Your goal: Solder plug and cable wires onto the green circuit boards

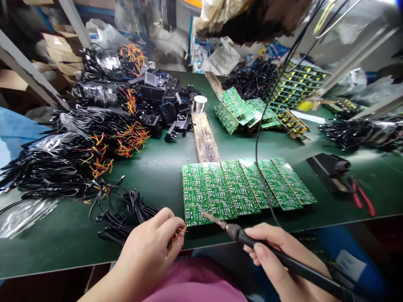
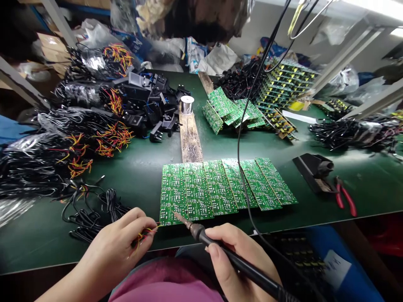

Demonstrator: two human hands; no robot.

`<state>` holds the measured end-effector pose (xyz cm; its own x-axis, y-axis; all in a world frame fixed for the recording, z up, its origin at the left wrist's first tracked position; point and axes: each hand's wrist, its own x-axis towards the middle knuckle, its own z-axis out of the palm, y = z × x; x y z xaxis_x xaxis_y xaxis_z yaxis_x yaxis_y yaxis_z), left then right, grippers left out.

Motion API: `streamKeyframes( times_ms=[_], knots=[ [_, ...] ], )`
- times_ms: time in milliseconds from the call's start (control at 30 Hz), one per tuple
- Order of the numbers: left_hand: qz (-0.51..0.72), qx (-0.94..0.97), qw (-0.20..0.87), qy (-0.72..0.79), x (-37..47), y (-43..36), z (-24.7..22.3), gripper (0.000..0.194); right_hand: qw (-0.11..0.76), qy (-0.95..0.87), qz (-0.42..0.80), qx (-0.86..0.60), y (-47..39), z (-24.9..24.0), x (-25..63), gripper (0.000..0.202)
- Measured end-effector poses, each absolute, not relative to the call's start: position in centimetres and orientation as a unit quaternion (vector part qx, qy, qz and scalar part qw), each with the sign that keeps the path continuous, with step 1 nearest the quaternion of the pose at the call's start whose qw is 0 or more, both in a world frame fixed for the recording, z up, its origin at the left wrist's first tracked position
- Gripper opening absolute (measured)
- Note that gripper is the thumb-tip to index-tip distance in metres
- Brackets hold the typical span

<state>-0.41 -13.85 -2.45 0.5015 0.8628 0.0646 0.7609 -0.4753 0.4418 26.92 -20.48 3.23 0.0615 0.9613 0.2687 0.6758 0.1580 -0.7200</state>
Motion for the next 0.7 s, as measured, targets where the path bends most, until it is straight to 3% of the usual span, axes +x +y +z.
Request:
streamKeyframes(
  times_ms=[300,700],
  knots=[
    [0.223,0.865,0.054,0.446,0.2,-14.2,-4.6,0.012,0.382,-0.641,0.252,-0.616,-20.4,2.8,26.3,0.014],
    [0.224,0.867,0.041,0.443,0.3,-14.2,-4.5,0.015,0.375,-0.564,0.351,-0.647,-19.6,2.2,25.1,0.027]
  ],
)
